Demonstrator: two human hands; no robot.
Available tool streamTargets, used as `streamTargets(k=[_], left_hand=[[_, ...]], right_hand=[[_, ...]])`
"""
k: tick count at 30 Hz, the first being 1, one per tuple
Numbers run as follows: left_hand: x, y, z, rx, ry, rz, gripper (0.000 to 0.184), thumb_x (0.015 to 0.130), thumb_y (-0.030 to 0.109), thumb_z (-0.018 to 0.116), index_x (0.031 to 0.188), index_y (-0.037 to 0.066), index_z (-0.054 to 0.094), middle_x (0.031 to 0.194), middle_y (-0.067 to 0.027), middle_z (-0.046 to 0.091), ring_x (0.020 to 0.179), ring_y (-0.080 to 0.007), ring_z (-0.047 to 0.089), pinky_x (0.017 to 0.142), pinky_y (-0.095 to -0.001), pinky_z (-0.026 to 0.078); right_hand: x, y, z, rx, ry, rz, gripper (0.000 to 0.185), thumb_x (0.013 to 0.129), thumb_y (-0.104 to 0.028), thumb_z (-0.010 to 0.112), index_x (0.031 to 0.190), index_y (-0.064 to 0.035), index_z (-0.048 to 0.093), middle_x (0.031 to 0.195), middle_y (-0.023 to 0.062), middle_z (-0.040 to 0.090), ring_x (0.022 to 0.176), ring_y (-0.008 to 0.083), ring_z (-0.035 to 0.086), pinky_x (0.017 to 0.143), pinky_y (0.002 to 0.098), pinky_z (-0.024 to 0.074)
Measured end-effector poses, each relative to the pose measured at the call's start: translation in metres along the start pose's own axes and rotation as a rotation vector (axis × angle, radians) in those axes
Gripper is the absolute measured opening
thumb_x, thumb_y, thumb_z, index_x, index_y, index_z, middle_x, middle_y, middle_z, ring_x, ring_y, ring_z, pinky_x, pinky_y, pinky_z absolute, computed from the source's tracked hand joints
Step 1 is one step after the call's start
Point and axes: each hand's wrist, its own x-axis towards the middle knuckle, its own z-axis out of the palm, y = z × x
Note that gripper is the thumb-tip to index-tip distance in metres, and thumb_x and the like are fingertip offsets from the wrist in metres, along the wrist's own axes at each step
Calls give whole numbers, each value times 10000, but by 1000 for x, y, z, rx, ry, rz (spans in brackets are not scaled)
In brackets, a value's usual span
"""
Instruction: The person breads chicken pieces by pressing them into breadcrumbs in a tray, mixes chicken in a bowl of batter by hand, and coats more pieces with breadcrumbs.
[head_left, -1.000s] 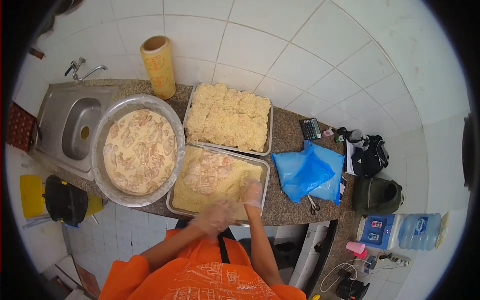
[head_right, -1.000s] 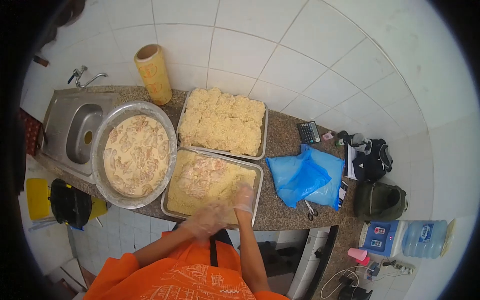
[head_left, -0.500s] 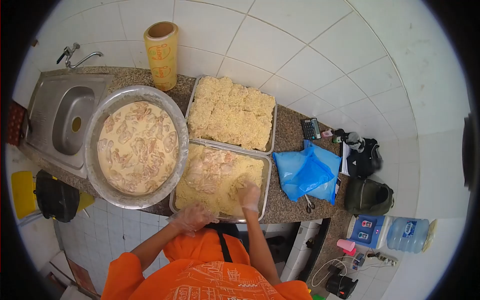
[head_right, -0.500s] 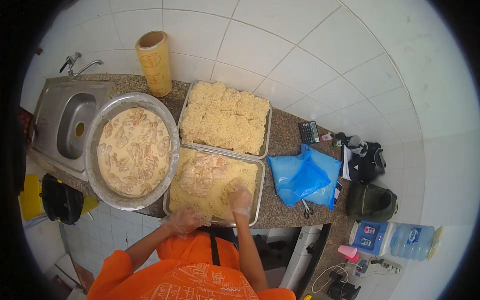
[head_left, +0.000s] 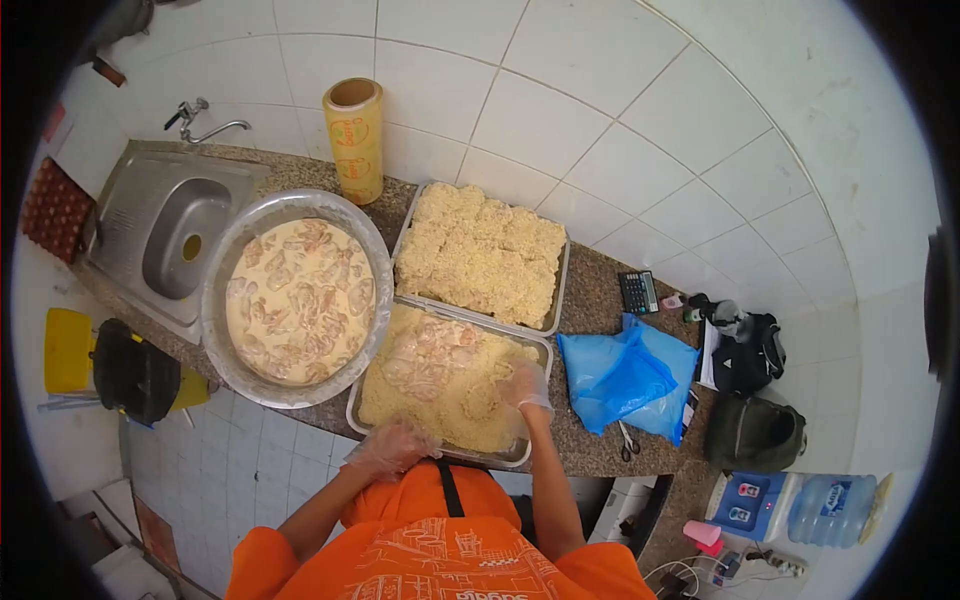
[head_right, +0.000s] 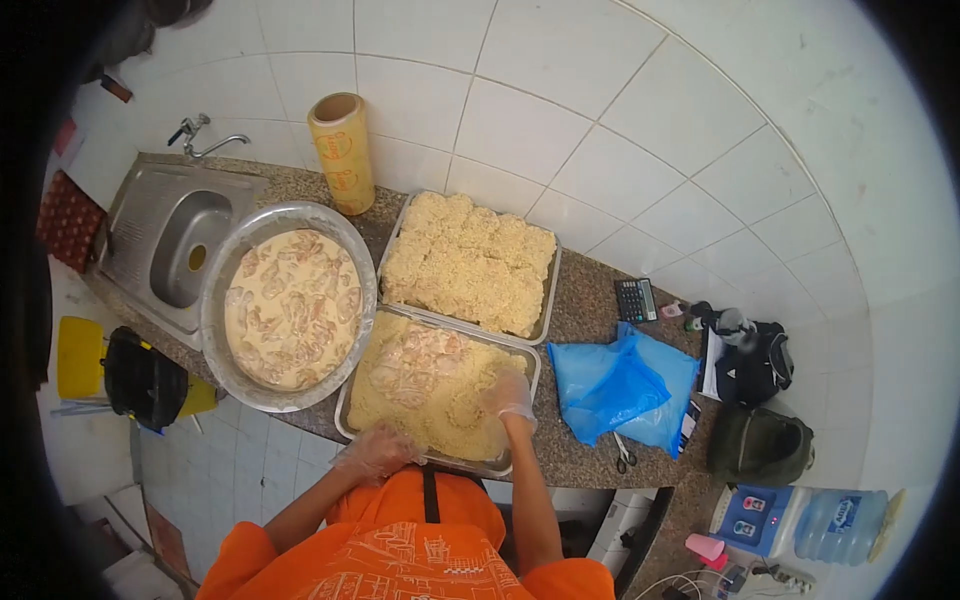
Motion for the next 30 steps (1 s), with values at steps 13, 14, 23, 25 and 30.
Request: streamTargets(k=[13,14,23,25,30], left_hand=[[15,28,23,43,20,6,355,923,216,602,1266,195,693,1109,-6,701,999,-233,659,943,-384,490],[18,29,26,33,4,10,348,923,213,605,1259,190,693,1105,-6,700,1004,-232,657,942,-381,492],[42,41,28,6,-81,80,321,901,184,624,1209,199,715,1079,-13,700,983,-225,651,920,-373,503],[41,38,36,49,-5,88,319,900,181,622,1201,207,723,1062,-19,703,973,-229,654,913,-373,504],[46,36,49,63,15,98,349,908,178,602,1242,164,702,1098,-49,703,1020,-247,654,944,-386,506]], right_hand=[[-45,-2,-33,250,154,-205,417,751,-76,729,1158,12,703,1094,261,696,1050,435,656,938,469,529],[-48,-3,-32,276,135,-189,413,758,-85,736,1157,16,703,1091,262,696,1048,435,655,943,470,528],[13,29,20,278,535,-162,379,863,-12,644,1237,49,646,1125,263,681,1078,435,641,958,468,519],[24,39,34,260,560,-180,389,853,36,610,1241,55,644,1103,263,680,1065,441,637,959,471,518],[27,49,43,230,568,-229,437,816,88,581,1245,43,651,1079,255,682,1048,441,638,955,474,518]])
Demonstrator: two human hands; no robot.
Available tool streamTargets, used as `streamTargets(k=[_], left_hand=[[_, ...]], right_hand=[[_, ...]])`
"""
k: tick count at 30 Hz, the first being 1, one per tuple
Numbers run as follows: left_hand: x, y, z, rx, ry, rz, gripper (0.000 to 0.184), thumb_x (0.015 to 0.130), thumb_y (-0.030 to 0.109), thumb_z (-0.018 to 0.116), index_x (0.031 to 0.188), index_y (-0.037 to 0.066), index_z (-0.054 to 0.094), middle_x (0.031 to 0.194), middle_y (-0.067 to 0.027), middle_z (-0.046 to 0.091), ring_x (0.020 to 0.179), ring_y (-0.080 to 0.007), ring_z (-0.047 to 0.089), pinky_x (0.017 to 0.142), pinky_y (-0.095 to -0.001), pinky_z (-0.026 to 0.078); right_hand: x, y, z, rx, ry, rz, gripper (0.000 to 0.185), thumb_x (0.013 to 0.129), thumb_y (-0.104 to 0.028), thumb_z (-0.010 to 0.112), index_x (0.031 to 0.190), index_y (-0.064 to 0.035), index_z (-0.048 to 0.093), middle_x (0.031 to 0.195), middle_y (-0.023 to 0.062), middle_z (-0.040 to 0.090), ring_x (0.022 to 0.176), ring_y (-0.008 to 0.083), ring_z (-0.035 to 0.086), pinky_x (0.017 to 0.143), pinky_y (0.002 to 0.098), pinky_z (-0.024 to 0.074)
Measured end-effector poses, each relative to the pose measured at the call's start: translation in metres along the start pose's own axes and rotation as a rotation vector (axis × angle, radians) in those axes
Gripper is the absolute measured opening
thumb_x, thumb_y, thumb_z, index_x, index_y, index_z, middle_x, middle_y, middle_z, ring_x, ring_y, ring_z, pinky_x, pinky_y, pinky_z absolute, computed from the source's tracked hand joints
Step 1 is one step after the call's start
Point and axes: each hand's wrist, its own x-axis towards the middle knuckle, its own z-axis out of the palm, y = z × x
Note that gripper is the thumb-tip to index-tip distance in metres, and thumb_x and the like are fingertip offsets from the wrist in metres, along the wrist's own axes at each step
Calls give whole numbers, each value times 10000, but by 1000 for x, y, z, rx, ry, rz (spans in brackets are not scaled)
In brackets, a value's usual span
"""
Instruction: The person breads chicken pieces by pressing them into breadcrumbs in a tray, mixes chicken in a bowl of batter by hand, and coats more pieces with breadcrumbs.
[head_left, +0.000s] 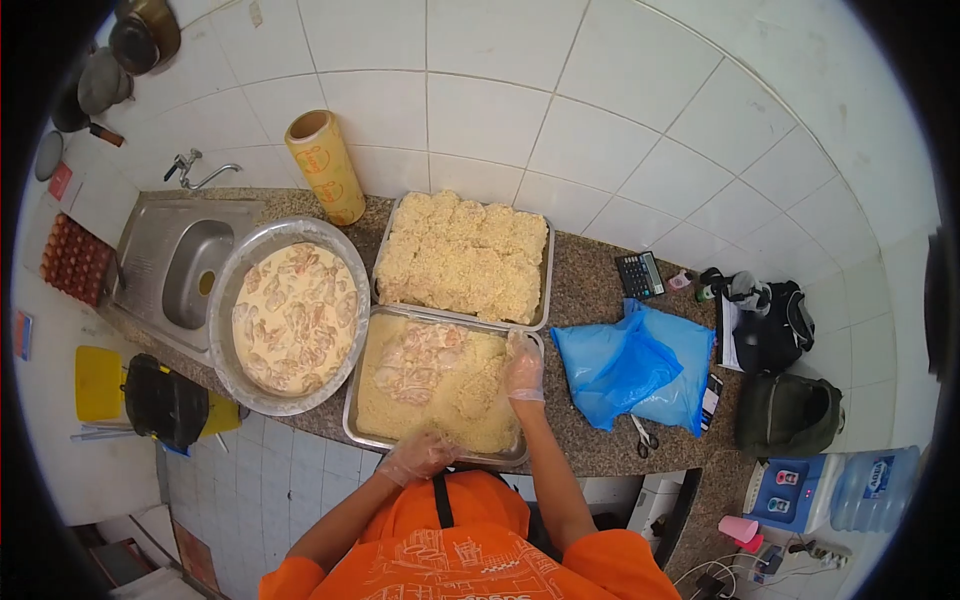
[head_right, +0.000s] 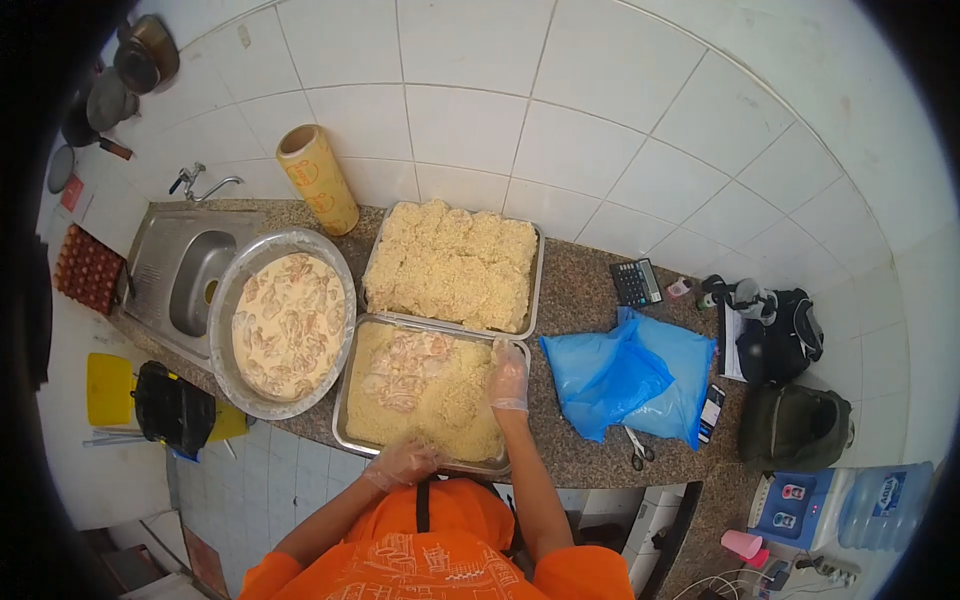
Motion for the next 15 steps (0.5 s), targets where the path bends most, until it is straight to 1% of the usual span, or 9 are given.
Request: streamTargets(k=[1,2,5,7,9,11,13,14,15], left_hand=[[1,-1,0,-10,55,6,358,909,176,596,1252,152,695,1105,-57,702,1027,-250,654,951,-389,507],[3,-2,0,13,40,28,368,912,174,589,1267,145,684,1111,-59,697,1033,-251,652,956,-391,507],[8,-9,0,47,20,66,390,923,166,568,1301,135,659,1122,-62,686,1046,-253,648,969,-392,506],[-1,-11,7,12,22,53,390,933,160,554,1310,141,649,1120,-59,678,1049,-252,645,974,-389,505],[-3,-12,12,-38,57,36,389,936,162,550,1314,141,642,1119,-53,673,1046,-252,641,975,-385,507],[-2,-12,7,-42,75,39,390,938,164,549,1317,140,637,1111,-51,669,1039,-252,640,973,-380,509],[-1,-8,-6,-3,75,62,393,937,165,551,1321,139,633,1097,-51,667,1029,-253,642,970,-375,512],[-1,-8,-5,-19,20,47,398,937,163,551,1327,139,629,1097,-49,670,1034,-253,643,971,-376,514],[-3,-7,-4,-35,-34,32,403,938,160,552,1333,139,625,1098,-47,673,1038,-253,645,971,-376,515]], right_hand=[[-2,8,8,27,41,-26,440,808,84,590,1241,37,655,1088,253,685,1055,437,640,954,472,519],[-6,16,15,54,82,-52,443,800,80,599,1236,32,660,1097,251,687,1063,432,642,953,471,520],[-6,15,4,96,-102,57,408,814,41,632,1220,26,673,1163,259,682,1108,420,642,974,457,519],[0,9,-4,156,-73,125,404,816,-12,674,1218,24,675,1176,263,684,1117,420,644,989,457,517],[3,1,-15,169,-111,130,412,817,-71,711,1218,17,677,1170,262,690,1116,420,649,997,460,516],[6,-7,-29,131,-206,66,430,818,-136,744,1220,5,679,1144,256,700,1103,421,656,999,467,514],[1,-4,-23,11,-253,-1,446,817,-183,757,1220,-7,681,1129,247,708,1092,422,658,994,468,515],[0,-3,-21,-49,-274,-36,455,816,-206,764,1220,-13,682,1121,243,711,1087,422,659,992,468,516],[4,-7,-26,-45,-389,24,470,807,-219,772,1220,-13,683,1160,246,698,1127,417,642,1012,462,503]])
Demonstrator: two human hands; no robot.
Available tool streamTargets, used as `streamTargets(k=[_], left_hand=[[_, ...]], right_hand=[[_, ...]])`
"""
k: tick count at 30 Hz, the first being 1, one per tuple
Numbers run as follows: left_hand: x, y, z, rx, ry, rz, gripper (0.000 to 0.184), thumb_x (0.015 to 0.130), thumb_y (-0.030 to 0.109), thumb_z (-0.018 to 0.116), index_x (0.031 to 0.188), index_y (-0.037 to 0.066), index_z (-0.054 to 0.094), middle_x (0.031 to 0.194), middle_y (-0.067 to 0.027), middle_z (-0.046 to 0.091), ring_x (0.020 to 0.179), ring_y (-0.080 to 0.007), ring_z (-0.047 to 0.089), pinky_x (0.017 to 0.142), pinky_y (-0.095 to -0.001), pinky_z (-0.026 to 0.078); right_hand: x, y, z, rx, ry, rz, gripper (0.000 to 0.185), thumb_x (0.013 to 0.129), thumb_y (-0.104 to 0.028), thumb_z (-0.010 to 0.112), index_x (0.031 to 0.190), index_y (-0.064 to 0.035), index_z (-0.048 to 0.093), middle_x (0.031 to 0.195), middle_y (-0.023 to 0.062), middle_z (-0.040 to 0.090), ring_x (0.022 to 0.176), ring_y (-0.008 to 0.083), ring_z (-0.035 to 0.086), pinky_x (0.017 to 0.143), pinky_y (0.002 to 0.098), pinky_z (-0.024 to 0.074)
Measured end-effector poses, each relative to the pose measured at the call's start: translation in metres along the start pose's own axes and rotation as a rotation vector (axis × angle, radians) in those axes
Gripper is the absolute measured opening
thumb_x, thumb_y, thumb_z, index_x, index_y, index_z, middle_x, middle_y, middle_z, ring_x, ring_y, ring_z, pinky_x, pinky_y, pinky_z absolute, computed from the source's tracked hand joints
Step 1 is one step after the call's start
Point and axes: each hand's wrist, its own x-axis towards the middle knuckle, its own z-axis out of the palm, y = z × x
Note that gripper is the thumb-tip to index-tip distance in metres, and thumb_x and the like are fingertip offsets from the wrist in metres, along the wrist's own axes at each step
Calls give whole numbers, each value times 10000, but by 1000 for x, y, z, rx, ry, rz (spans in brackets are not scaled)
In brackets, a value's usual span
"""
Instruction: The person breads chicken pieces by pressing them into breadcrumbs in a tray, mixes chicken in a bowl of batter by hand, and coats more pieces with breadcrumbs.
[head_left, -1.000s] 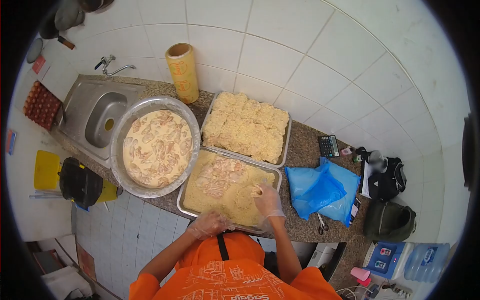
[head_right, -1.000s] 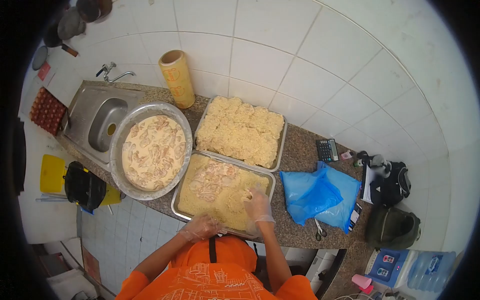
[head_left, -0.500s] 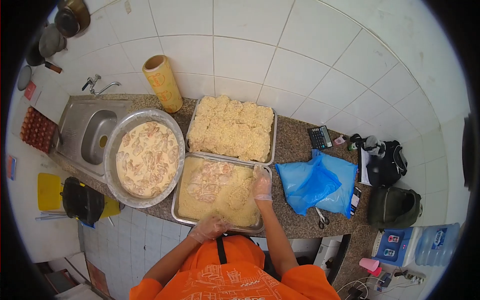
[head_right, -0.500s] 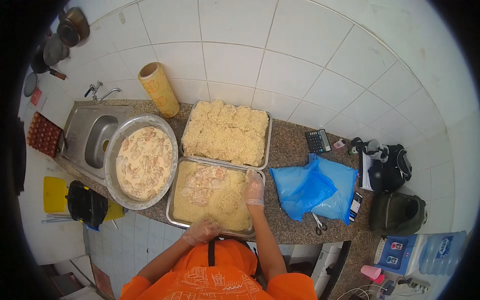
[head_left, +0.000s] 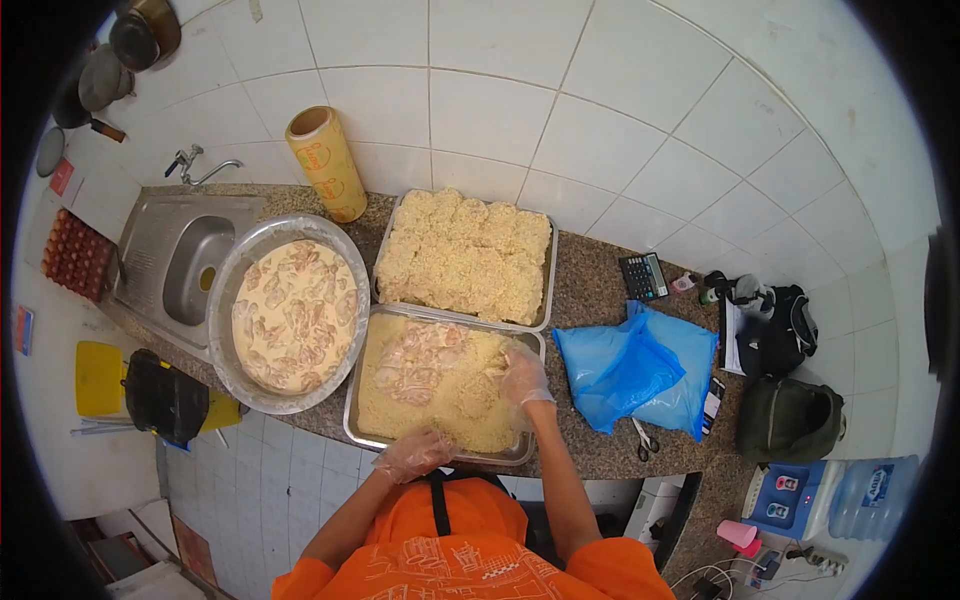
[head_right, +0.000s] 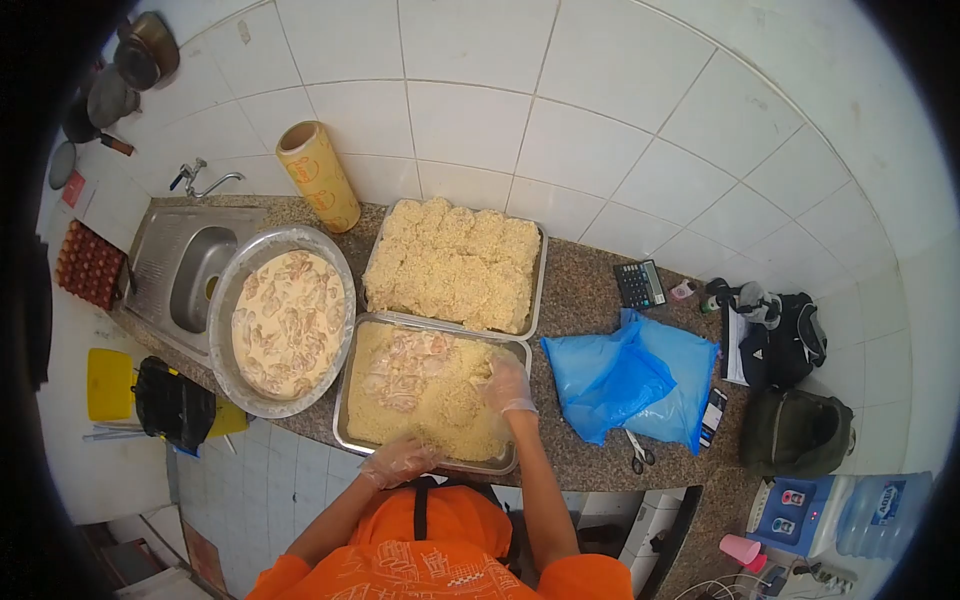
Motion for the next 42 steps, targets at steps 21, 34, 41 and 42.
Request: streamTargets(k=[21,34,41,42], left_hand=[[-14,-17,27,22,52,-47,339,985,310,546,1298,232,647,1169,14,671,1050,-240,667,933,-383,546],[-7,-24,-68,-44,137,-551,376,1041,466,502,1142,212,760,925,-121,720,855,-283,707,659,-417,582],[17,-39,-84,-394,681,-451,199,994,238,647,1096,117,768,981,-94,753,821,-295,719,737,-368,588],[27,-47,-81,-521,788,-429,201,987,217,657,1111,104,766,1008,-101,757,840,-286,722,750,-359,586]], right_hand=[[20,-12,-14,-98,-311,135,404,807,-262,743,1121,-8,713,1118,260,703,1084,422,658,931,468,531],[-44,-89,-74,99,0,-37,360,755,36,648,1108,-4,710,1004,275,682,997,464,642,871,479,521],[-24,-107,-113,70,64,-56,332,735,69,630,1054,18,709,934,278,670,912,480,639,790,487,530],[-16,-107,-124,75,63,-87,341,742,46,671,1078,13,718,958,265,685,911,466,658,786,463,544]])
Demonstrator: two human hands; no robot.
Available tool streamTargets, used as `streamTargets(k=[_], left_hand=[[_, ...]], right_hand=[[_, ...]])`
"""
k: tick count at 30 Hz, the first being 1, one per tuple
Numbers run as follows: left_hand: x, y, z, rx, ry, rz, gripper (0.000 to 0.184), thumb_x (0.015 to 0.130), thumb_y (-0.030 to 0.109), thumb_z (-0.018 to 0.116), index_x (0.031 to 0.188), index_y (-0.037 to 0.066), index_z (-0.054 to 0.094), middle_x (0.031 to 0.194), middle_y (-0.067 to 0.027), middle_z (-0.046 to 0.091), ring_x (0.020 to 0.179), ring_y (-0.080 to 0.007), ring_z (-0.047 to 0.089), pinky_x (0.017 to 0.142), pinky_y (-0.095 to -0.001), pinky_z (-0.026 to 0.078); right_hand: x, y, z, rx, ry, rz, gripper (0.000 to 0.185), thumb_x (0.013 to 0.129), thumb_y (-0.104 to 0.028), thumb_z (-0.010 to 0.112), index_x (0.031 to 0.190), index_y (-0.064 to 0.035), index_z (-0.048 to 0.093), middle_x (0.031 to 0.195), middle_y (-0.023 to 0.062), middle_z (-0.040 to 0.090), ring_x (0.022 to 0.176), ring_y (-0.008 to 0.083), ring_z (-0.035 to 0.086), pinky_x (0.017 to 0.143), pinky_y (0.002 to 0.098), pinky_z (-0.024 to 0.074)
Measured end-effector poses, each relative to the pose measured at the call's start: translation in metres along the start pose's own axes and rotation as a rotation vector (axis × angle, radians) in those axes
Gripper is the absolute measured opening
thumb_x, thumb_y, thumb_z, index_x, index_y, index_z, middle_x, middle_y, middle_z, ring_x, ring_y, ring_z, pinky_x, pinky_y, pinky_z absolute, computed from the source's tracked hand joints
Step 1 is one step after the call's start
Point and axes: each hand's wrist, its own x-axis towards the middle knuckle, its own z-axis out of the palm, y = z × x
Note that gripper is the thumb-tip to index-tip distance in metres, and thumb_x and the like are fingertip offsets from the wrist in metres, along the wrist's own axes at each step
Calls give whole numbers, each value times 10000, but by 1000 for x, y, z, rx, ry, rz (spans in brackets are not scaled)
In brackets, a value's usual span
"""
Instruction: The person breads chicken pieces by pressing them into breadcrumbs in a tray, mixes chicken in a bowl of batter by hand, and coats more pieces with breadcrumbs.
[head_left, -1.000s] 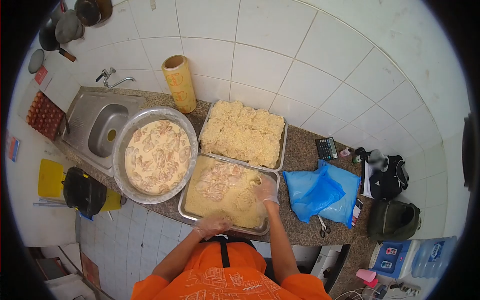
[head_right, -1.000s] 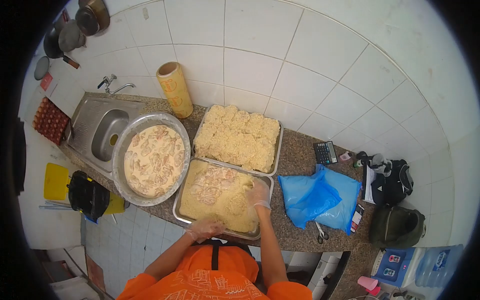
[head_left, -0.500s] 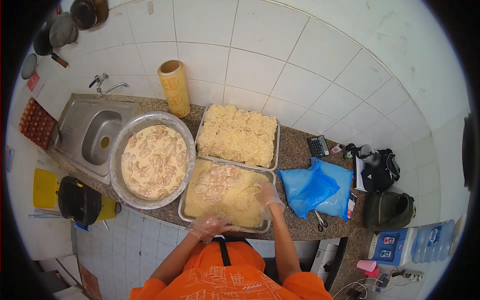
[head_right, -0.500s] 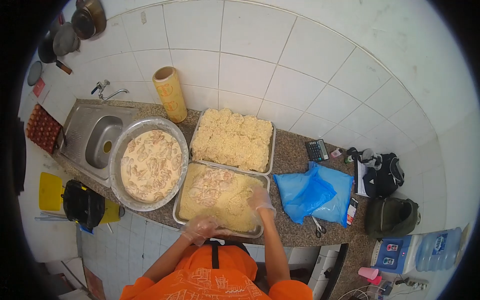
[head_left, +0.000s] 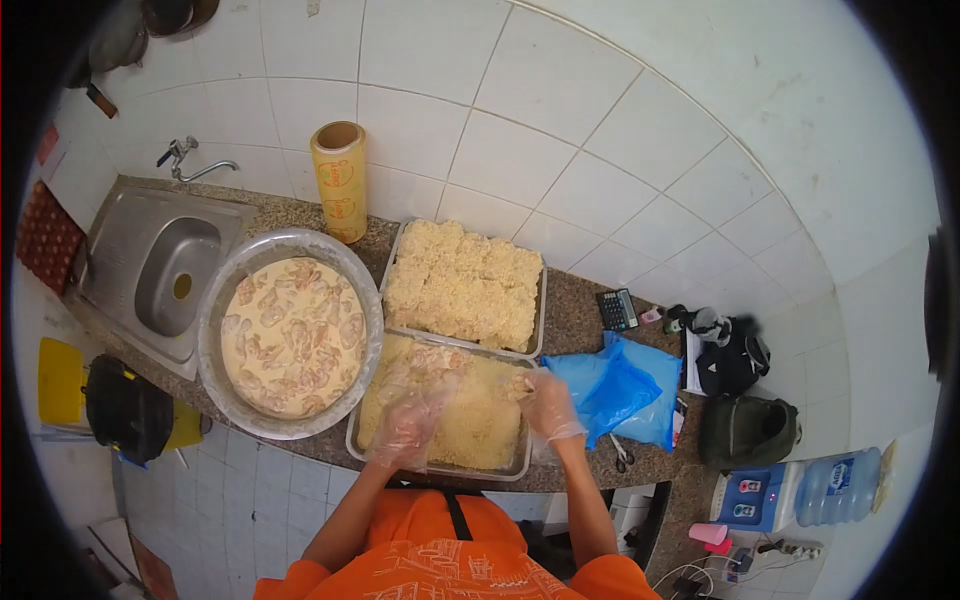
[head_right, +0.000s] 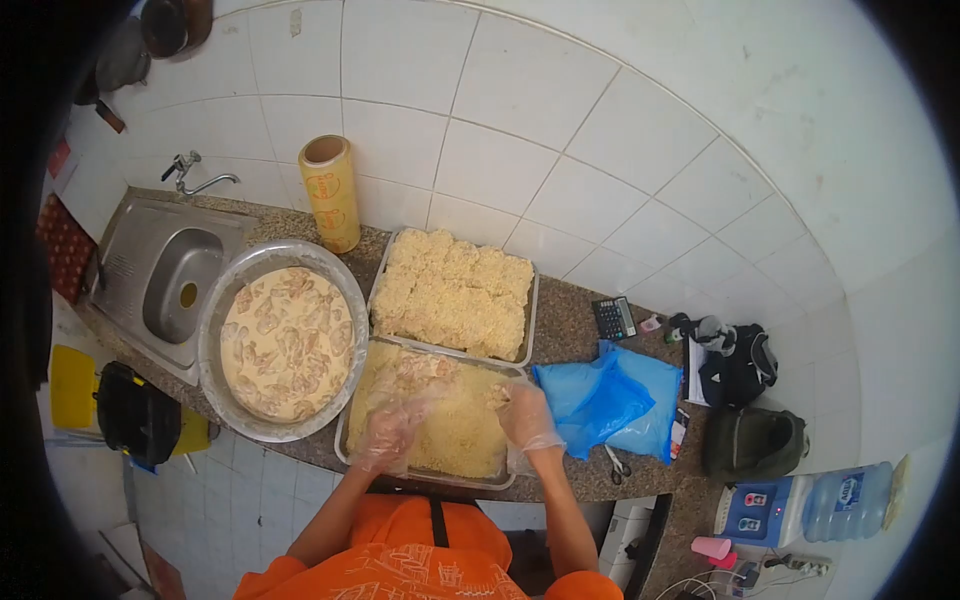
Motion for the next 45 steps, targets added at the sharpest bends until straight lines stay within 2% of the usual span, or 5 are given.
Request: streamTargets(k=[15,22,25,29,45], left_hand=[[260,-44,43,166,45,-57,318,1013,304,578,1199,103,740,979,-165,730,916,-353,687,851,-449,538],[296,-31,91,79,-212,55,405,1030,303,530,1352,93,658,1322,-192,668,1269,-290,612,1119,-375,442],[317,-46,140,611,-264,506,538,1058,331,449,1502,29,477,1576,-205,438,1494,-306,372,1256,-408,253],[314,-29,176,630,-479,280,655,1069,374,383,1559,-56,320,1634,-232,320,1548,-353,228,1265,-528,169],[-20,23,-31,351,-18,-372,206,985,211,658,1074,40,731,917,-191,728,860,-397,676,764,-454,524]], right_hand=[[210,42,-61,-259,162,-146,252,845,6,592,1069,-12,707,1021,230,704,972,402,678,879,439,550],[119,85,67,-397,193,-310,413,842,-8,617,1253,36,627,1157,238,676,1111,425,637,1014,508,500],[44,61,76,-70,231,-89,483,816,-31,683,1286,33,591,1160,259,662,1109,444,624,998,522,489],[-36,57,110,39,116,285,488,840,-62,713,1300,32,578,1151,273,651,1126,468,604,968,517,489],[17,26,126,-70,-77,494,483,885,-279,705,1200,79,630,1153,325,657,1105,474,609,1006,501,465]])
